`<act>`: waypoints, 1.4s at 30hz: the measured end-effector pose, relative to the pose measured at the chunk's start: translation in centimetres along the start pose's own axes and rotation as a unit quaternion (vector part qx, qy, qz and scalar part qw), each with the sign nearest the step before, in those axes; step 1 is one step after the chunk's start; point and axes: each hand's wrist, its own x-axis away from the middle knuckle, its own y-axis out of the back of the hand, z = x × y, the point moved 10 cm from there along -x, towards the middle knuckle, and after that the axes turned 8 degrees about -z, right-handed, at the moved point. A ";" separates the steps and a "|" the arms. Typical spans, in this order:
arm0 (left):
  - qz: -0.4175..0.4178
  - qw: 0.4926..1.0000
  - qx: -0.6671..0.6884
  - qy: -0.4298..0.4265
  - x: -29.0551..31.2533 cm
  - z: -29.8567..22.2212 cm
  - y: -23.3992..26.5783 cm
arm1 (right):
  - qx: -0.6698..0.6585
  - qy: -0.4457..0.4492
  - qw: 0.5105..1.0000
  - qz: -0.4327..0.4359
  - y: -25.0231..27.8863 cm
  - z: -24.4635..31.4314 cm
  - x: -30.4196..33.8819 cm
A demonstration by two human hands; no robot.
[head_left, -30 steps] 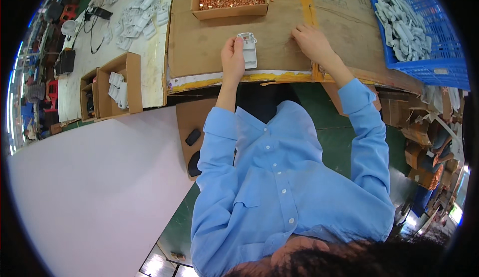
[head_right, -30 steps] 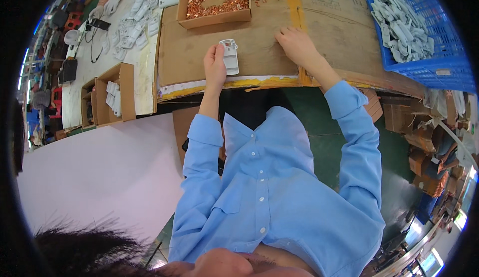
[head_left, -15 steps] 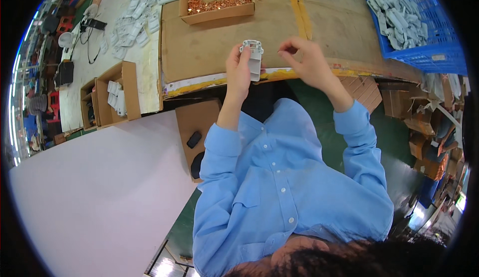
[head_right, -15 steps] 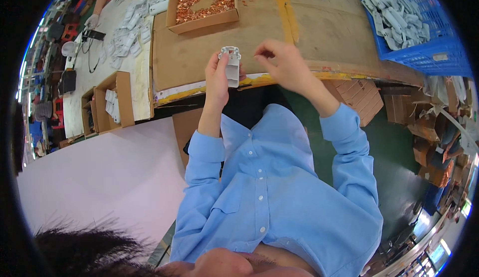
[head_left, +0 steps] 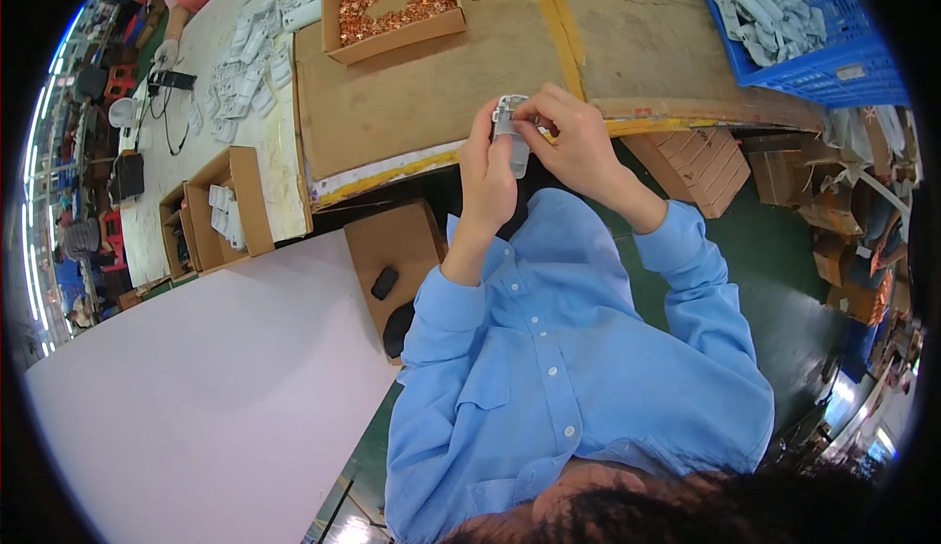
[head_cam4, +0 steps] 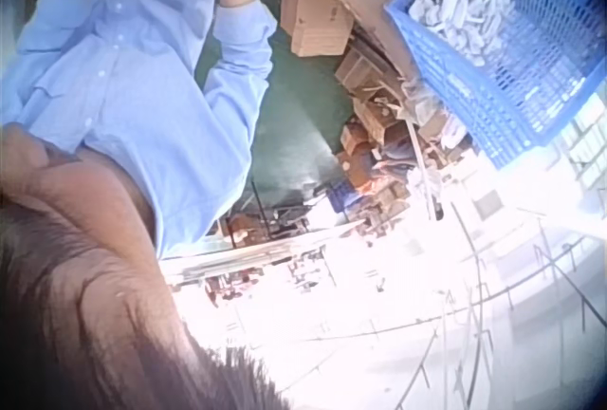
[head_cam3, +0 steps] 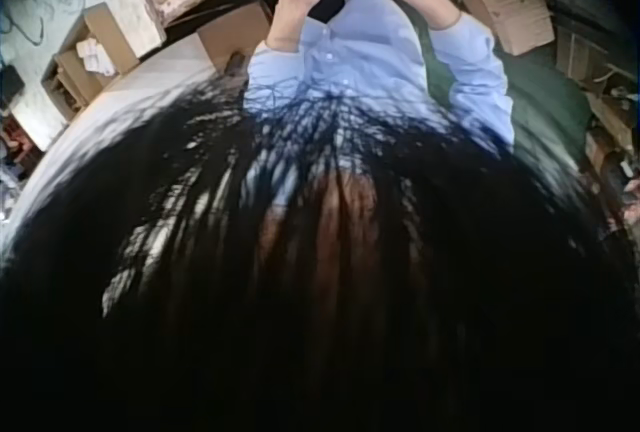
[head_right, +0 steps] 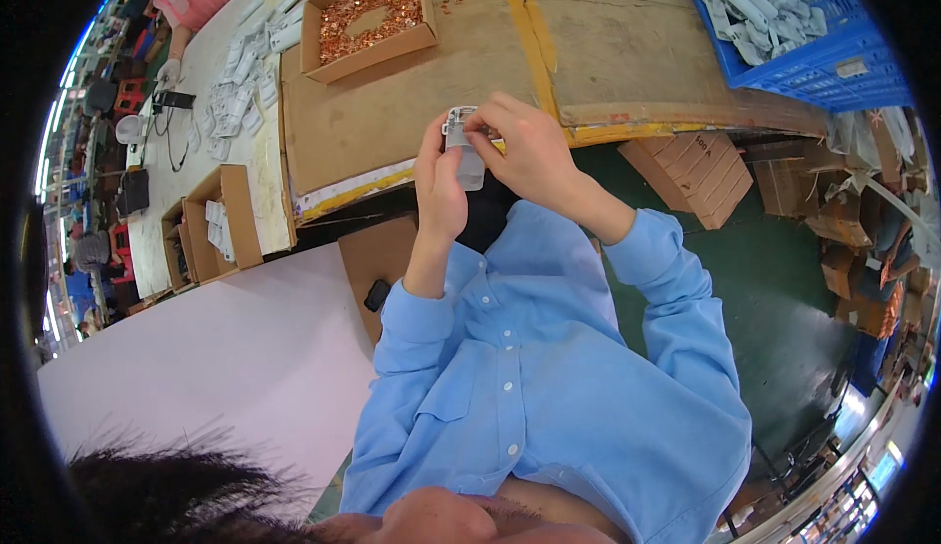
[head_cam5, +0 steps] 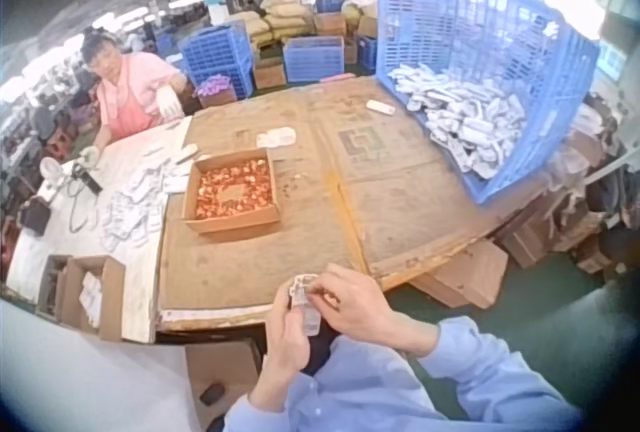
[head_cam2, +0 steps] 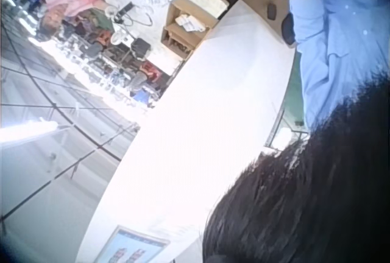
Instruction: Manually inserting small metal pins into plastic electronic component housings on an assembly line.
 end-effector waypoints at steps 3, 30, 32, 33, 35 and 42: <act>0.007 1.000 -0.007 0.002 0.2 0.1 -0.5 | -0.001 -0.022 1.000 -0.002 0.3 -0.4 0.1; -0.020 0.975 -0.179 -0.127 0.7 -2.2 -0.5 | -0.157 -0.195 0.967 0.045 -0.9 -5.0 1.7; -0.023 0.975 -0.185 -0.119 0.6 -2.0 -0.3 | -0.132 -0.182 0.973 0.043 -0.7 -4.7 1.5; -0.024 0.975 -0.185 -0.120 0.6 -2.0 -0.3 | -0.118 -0.170 0.978 0.034 -0.5 -4.5 1.5; -0.025 0.975 -0.185 -0.122 0.6 -2.1 -0.4 | -0.104 -0.157 0.982 0.025 -0.3 -4.4 1.3; -0.003 0.975 -0.193 -0.110 0.6 -1.8 -0.5 | -0.032 -0.143 0.989 0.035 -0.1 -4.3 1.0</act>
